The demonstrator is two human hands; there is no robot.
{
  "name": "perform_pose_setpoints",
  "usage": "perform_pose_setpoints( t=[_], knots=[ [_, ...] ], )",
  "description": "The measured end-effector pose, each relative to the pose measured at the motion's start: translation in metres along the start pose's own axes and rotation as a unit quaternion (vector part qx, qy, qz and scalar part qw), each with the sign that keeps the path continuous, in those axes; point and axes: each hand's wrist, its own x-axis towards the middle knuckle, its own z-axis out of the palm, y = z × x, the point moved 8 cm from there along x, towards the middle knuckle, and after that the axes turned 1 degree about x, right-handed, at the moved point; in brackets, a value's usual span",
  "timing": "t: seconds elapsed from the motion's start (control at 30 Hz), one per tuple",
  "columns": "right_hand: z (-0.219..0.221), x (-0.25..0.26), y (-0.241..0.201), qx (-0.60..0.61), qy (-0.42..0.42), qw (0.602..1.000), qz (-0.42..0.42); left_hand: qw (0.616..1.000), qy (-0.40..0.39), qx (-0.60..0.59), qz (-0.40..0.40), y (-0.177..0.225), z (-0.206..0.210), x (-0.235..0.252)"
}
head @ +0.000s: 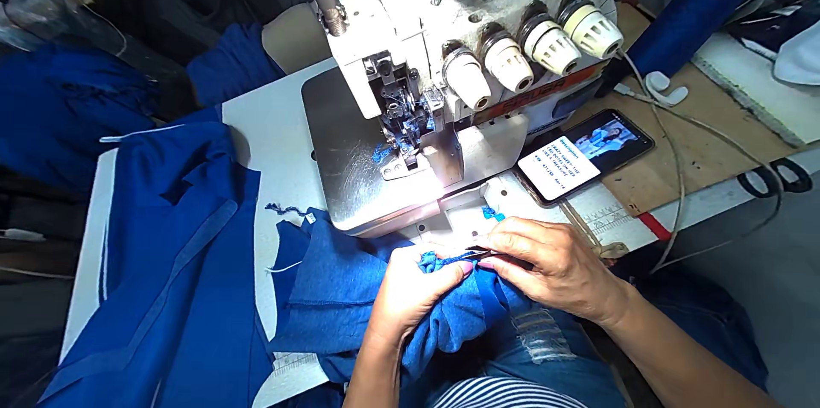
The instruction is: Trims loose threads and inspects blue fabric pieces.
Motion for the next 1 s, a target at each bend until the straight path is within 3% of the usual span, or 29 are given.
perform_pose_setpoints(
  t=[1.0],
  knots=[
    [-0.0038,0.0077,-0.0058,-0.043,-0.032,0.998,-0.035,1.0,-0.024,0.016,0.003,-0.0005,0.002,0.0023]
  ],
)
